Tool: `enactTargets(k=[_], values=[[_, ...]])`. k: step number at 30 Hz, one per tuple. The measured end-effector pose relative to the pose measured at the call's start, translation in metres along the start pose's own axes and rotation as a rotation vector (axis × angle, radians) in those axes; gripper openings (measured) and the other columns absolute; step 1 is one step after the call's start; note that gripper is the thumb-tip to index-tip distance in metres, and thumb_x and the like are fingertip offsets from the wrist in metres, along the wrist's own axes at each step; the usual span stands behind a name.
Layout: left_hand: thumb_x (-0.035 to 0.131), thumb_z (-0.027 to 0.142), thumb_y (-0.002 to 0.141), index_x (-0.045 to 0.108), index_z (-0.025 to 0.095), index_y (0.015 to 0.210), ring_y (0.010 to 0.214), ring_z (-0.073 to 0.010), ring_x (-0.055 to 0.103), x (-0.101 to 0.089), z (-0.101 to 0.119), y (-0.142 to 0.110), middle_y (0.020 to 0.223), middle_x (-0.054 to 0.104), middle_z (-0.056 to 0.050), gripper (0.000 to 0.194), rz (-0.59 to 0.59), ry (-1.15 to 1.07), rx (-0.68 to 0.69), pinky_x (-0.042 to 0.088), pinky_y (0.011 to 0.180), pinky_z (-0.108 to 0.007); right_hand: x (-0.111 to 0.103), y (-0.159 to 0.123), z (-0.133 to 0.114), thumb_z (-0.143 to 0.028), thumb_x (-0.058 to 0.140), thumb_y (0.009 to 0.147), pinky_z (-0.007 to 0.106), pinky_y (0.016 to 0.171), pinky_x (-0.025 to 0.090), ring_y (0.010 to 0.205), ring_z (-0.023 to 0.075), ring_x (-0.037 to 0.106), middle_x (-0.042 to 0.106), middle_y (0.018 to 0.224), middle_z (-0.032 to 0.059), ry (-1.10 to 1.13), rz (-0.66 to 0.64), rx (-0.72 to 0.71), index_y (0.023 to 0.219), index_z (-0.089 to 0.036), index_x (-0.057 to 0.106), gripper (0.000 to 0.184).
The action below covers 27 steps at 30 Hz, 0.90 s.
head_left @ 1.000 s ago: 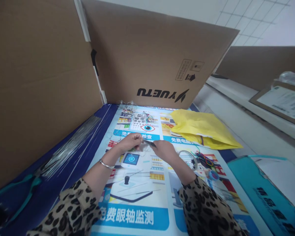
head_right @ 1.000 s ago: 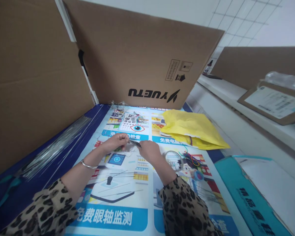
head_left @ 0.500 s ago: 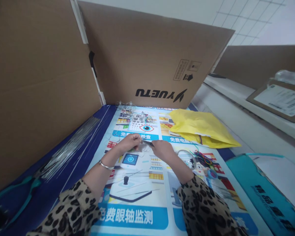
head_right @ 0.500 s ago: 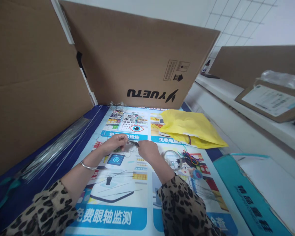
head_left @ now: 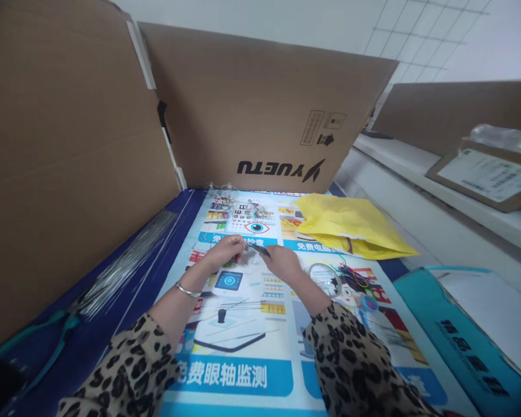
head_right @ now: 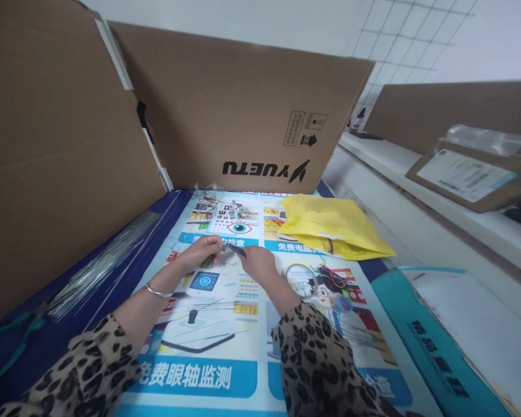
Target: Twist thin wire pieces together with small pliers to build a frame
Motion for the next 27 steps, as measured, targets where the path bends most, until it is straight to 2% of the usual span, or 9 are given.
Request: enactTargets(k=[7,13,22,27], values=[[0.052,0.032,0.068,0.047,0.016,0.068,0.036,-0.0068,0.042,-0.017,-0.007,0.005,0.044,0.050,0.004,0.016,0.183,-0.139,-0.010,0.031,0.038,-0.018,0.001,0.004,0.012,-0.040,0.032,0.087,0.023,0.060,0.032,0.080,0.0150,0.055,0.061,0.088,0.0044,0.020,0.181,0.043,0.085,-0.020,0.054,0.031],[0.051,0.031,0.069,0.049,0.016,0.070,0.037,-0.0067,0.043,-0.020,-0.006,0.005,0.045,0.051,0.004,0.015,0.237,-0.170,0.013,0.029,0.039,-0.017,0.003,0.005,0.011,-0.036,0.037,0.084,0.024,0.060,0.030,0.076,0.0150,0.054,0.060,0.081,0.0028,0.006,0.266,0.005,0.080,-0.020,0.054,0.024],[0.050,0.029,0.070,0.049,0.016,0.069,0.035,-0.0063,0.040,-0.015,0.000,0.002,0.044,0.050,0.004,0.013,0.249,-0.143,0.019,0.026,0.037,-0.017,0.003,0.007,0.011,-0.037,0.038,0.083,0.024,0.056,0.027,0.073,0.0140,0.054,0.060,0.080,0.0026,0.012,0.251,0.017,0.080,-0.020,0.054,0.024],[0.051,0.028,0.068,0.049,0.016,0.068,0.038,-0.0065,0.041,-0.011,-0.001,0.002,0.043,0.049,0.005,0.012,0.216,-0.119,0.019,0.031,0.039,-0.017,0.004,0.007,0.012,-0.041,0.036,0.084,0.023,0.054,0.028,0.072,0.0142,0.056,0.062,0.080,0.0020,0.015,0.217,0.049,0.084,-0.022,0.055,0.027]])
Point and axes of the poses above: each hand's wrist, its own y-axis towards the middle knuckle, its own x-axis out of the palm, z = x × y, the point moved 7 cm from there along y, towards the middle knuckle
